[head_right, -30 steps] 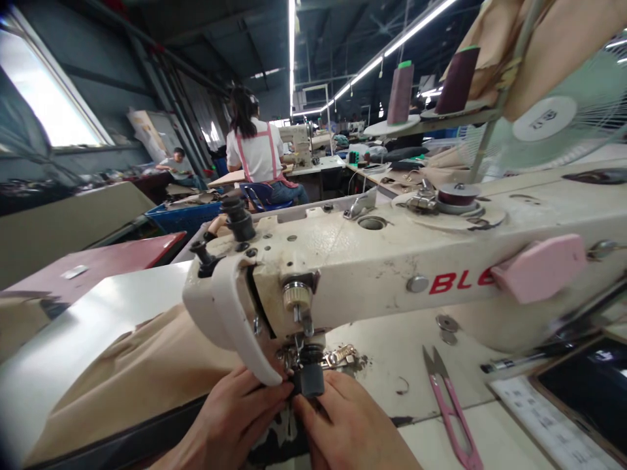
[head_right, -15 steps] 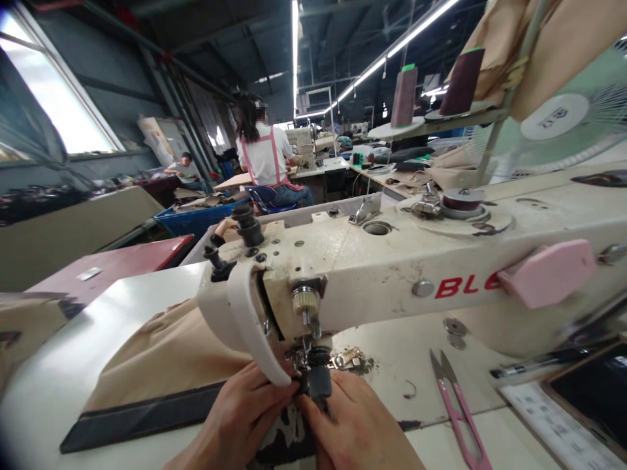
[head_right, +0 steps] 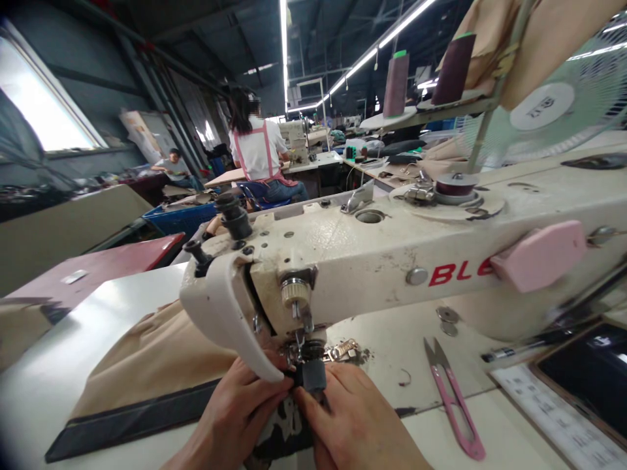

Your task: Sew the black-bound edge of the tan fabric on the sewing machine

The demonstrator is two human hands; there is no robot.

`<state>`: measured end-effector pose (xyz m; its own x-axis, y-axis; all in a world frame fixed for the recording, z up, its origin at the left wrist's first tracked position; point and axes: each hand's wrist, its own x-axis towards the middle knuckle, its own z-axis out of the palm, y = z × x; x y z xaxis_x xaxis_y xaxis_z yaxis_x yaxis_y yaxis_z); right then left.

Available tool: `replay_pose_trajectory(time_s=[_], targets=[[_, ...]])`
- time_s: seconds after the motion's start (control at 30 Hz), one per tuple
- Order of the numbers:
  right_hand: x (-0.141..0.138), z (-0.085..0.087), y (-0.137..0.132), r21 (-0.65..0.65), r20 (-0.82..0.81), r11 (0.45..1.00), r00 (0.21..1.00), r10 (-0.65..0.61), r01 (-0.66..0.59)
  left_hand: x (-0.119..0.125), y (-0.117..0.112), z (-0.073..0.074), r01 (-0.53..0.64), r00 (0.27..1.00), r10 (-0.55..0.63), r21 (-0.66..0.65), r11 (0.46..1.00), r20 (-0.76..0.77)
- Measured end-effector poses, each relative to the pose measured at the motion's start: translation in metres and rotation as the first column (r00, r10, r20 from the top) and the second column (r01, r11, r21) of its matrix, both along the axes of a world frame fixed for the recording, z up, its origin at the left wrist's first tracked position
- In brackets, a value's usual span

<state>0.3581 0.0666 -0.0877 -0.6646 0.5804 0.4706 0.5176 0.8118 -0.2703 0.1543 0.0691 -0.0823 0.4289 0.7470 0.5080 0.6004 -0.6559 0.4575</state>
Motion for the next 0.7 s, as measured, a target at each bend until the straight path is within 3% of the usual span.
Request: replay_pose_trajectory(time_s=[0.33,0.53,0.7], targets=[[-0.001,-0.007,0.002,0.092,0.025,0.996,1.000,0.009,-0.012,0.001,0.001,0.001,0.005,1.000,-0.005,0.078,0.997,-0.006],[0.001,-0.014,0.000,0.013,0.016,1.000,1.000,-0.004,0.004,0.004,-0.001,0.003,-0.001,1.000,0.001,-0.004,1.000,0.002],[0.001,-0.015,0.000,0.066,-0.032,0.998,0.999,-0.005,0.007,0.005,-0.001,0.006,-0.004,1.000,0.004,-0.009,1.000,-0.018]])
